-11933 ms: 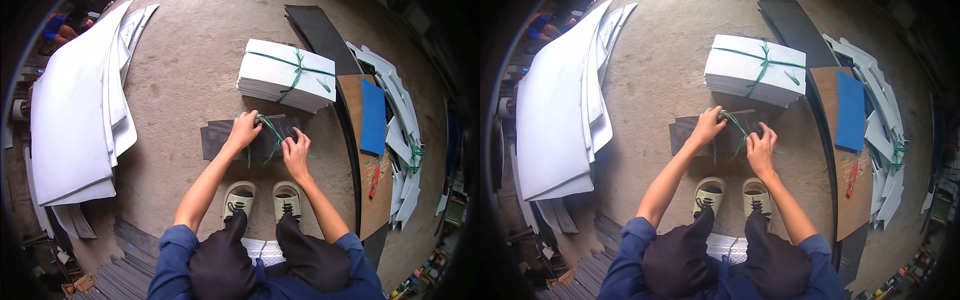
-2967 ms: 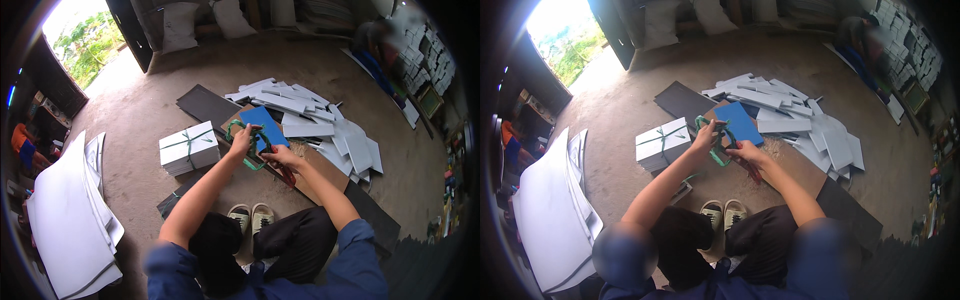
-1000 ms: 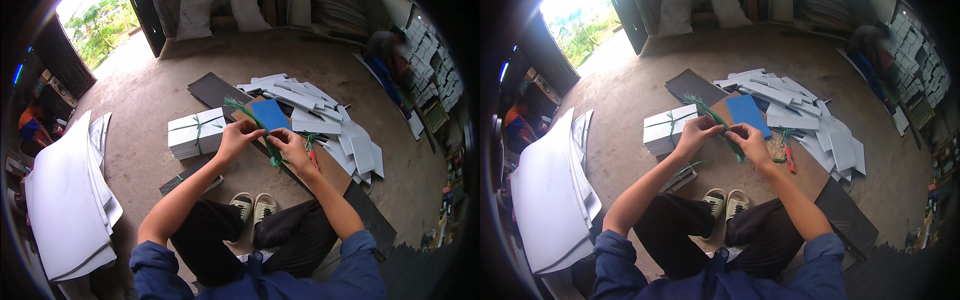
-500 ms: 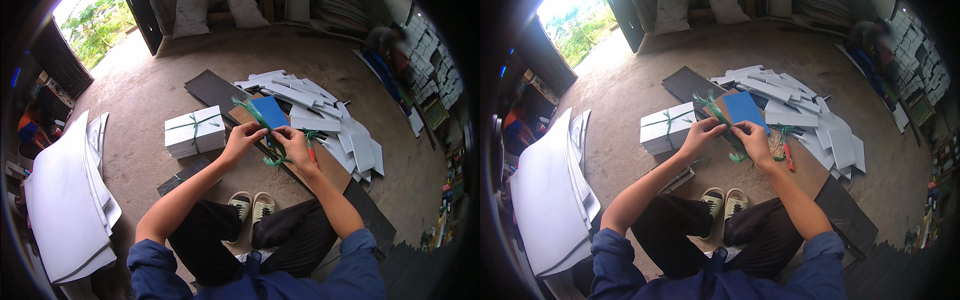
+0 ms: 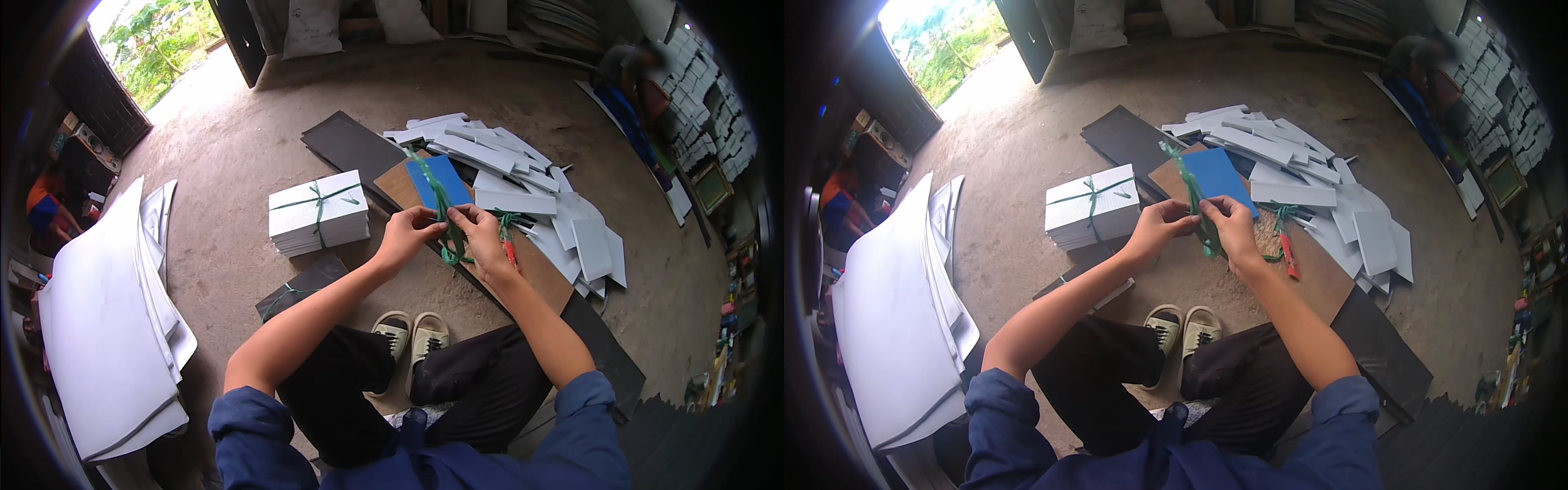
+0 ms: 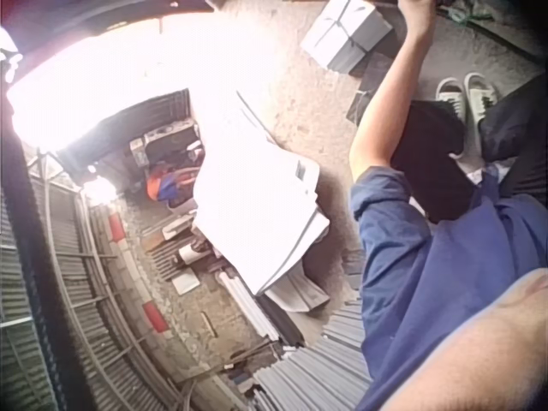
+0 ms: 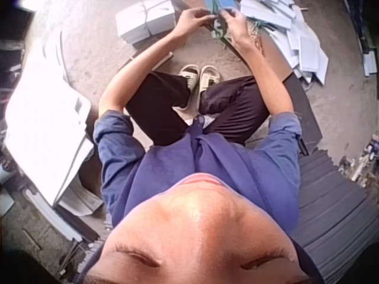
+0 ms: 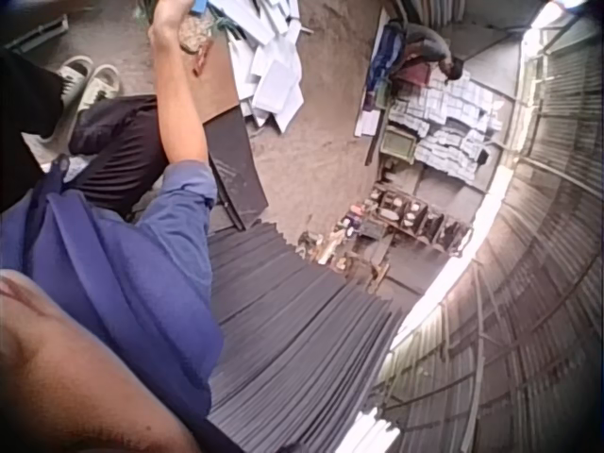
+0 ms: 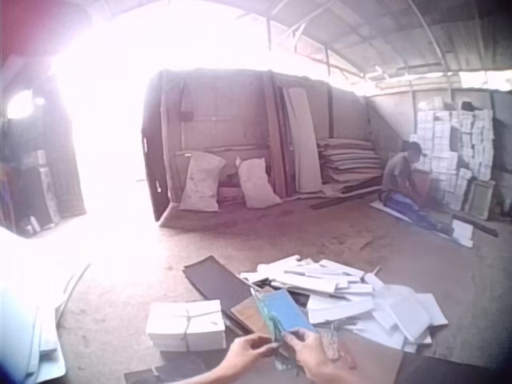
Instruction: The person sits on the floor and ties stacks of white and black rectangular boards with green plastic strapping. They wrap the strapping around each stack, tie knots, and trim excess strapping with a utility knife. The finished bundles are placed on the floor.
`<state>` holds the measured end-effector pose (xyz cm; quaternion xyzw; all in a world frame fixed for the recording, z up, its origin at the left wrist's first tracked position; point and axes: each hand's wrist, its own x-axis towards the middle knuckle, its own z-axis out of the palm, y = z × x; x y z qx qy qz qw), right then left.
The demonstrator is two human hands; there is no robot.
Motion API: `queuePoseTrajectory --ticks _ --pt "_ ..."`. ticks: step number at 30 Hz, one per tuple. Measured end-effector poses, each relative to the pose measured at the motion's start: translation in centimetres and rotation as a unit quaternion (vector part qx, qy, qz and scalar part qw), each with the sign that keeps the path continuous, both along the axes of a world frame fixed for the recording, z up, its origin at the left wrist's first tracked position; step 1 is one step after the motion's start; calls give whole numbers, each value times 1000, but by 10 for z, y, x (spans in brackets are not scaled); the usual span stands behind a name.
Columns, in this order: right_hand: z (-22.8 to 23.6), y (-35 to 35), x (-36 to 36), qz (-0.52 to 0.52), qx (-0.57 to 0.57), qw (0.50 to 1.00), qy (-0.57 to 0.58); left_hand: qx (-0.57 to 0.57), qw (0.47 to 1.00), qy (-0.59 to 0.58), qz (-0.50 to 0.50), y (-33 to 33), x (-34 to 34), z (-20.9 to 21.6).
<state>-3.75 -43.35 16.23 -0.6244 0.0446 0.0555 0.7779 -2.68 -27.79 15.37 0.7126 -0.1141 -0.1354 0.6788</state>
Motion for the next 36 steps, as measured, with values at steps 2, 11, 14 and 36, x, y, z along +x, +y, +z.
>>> queuePoseTrajectory --ticks 2,11,14,36 --pt "-7 -2 4 -16 51 999 4 9 1000 7 -9 2 3 -2" --pt "-9 -3 5 39 54 997 29 -142 980 135 -17 3 0 3" --pt "-4 -3 1 75 15 997 -9 -90 988 128 3 2 0 4" --pt "-156 -212 107 -288 -577 759 87 13 986 3 169 52 49 -12"
